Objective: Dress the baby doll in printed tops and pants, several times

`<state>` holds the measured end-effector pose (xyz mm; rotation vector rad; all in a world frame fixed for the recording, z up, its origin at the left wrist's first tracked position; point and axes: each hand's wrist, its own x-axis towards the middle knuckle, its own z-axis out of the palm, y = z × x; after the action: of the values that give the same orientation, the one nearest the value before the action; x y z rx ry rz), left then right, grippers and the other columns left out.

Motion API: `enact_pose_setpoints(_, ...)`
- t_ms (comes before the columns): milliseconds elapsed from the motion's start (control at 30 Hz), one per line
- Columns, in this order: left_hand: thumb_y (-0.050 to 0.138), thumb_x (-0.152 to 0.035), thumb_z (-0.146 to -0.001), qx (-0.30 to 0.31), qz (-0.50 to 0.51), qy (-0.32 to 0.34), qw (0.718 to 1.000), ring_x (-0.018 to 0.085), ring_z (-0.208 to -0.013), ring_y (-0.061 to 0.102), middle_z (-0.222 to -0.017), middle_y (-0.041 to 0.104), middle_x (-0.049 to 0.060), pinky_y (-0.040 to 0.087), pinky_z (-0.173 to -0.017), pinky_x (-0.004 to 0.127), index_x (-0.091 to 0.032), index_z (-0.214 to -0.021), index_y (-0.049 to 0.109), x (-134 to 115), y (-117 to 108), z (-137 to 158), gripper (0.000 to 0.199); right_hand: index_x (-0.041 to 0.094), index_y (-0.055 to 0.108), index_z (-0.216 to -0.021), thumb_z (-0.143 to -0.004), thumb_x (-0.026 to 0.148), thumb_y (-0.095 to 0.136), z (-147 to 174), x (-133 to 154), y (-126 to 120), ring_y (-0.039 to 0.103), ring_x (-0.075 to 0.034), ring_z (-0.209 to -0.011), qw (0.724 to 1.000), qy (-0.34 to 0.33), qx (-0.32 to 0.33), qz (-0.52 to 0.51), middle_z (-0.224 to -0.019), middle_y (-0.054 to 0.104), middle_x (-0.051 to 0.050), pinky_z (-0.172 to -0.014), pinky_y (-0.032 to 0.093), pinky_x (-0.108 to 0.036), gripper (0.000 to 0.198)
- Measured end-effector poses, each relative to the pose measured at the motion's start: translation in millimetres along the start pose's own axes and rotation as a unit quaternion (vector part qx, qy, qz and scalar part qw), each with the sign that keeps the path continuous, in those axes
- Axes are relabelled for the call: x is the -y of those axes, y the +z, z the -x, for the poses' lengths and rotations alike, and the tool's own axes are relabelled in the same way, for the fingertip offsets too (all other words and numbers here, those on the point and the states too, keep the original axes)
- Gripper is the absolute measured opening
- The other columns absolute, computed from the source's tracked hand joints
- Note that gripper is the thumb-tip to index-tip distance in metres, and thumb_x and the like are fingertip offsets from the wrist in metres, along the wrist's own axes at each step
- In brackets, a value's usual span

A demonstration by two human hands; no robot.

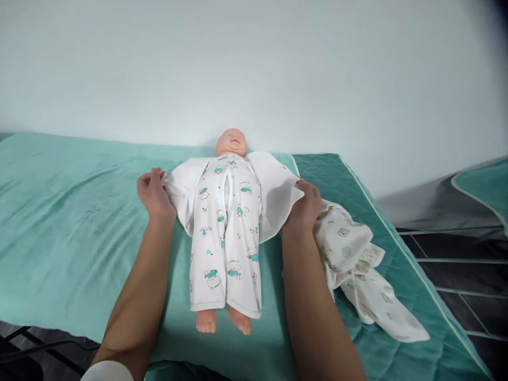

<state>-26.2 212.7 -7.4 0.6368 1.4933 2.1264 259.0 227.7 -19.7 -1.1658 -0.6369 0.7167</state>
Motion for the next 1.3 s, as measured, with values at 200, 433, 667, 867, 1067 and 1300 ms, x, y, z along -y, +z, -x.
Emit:
enact_pose_setpoints(200,0.06,-0.027,-0.092,0.139,-0.224,0.206,0.942,0.019,-0.115,0.061,-0.114,0.067,0.005,0.046,-0.106,0.035,-0.023,-0.103,0.06,21.9,7.9,0.7,0.012,0.021,0.064,-0.111,-0.078,0.031,0.062,10.9,-16.0,10.3,0.062,-0.02,-0.112,0.989,-0.051,0.079,0.112,-0.119,0.066,-0.005,-0.106,0.048,-0.042,0.035)
enact_pose_setpoints(433,0.05,-0.032,-0.1,0.287,-0.45,0.316,0.784,0.027,-0.13,0.056,-0.134,0.067,0.009,0.034,-0.116,0.044,-0.024,-0.124,0.065,32.9,30.9,-6.3,0.03,0.024,0.064,-0.124,-0.09,0.029,0.052,0.2,-39.7,26.1,0.051,-0.025,-0.136,0.903,-0.234,0.195,0.301,-0.141,0.062,-0.01,-0.121,0.033,-0.05,0.037)
enact_pose_setpoints(667,0.045,-0.02,-0.096,0.281,-0.526,0.302,0.744,0.027,-0.126,0.059,-0.135,0.069,0.006,0.039,-0.108,0.042,-0.027,-0.131,0.067,32.4,36.0,-18.8,0.042,0.02,0.072,-0.121,-0.089,0.022,0.048,-33.6,-33.0,47.5,0.061,-0.028,-0.123,0.843,-0.26,0.26,0.392,-0.13,0.071,-0.01,-0.114,0.04,-0.048,0.039)
enact_pose_setpoints(867,0.041,-0.011,-0.091,0.236,-0.534,0.285,0.76,0.027,-0.117,0.064,-0.13,0.07,0.006,0.047,-0.094,0.039,-0.027,-0.136,0.065,31.1,29.7,-28.9,0.054,0.021,0.078,-0.113,-0.083,0.014,0.043,-60.5,-32.6,38.8,0.067,-0.028,-0.112,0.861,-0.208,0.237,0.399,-0.122,0.075,-0.009,-0.104,0.049,-0.045,0.047)
enact_pose_setpoints(1067,0.041,-0.007,-0.089,0.256,-0.531,0.276,0.759,0.025,-0.117,0.063,-0.131,0.069,0.004,0.046,-0.095,0.038,-0.029,-0.126,0.071,25.9,29.2,-26.0,0.052,0.018,0.077,-0.107,-0.083,0.012,0.041,-52.2,-24.2,30.0,0.063,-0.029,-0.117,0.848,-0.265,0.214,0.406,-0.119,0.073,-0.012,-0.109,0.045,-0.047,0.043)
enact_pose_setpoints(1300,0.053,-0.017,-0.088,0.282,-0.56,0.278,0.728,0.031,-0.128,0.055,-0.138,0.065,0.006,0.037,-0.111,0.047,-0.03,-0.135,0.065,23.2,29.5,-13.2,0.051,0.021,0.067,-0.122,-0.095,0.025,0.047,13.8,21.6,91.6,0.062,-0.027,-0.119,0.801,-0.309,0.392,0.332,-0.125,0.07,-0.01,-0.107,0.048,-0.044,0.033)
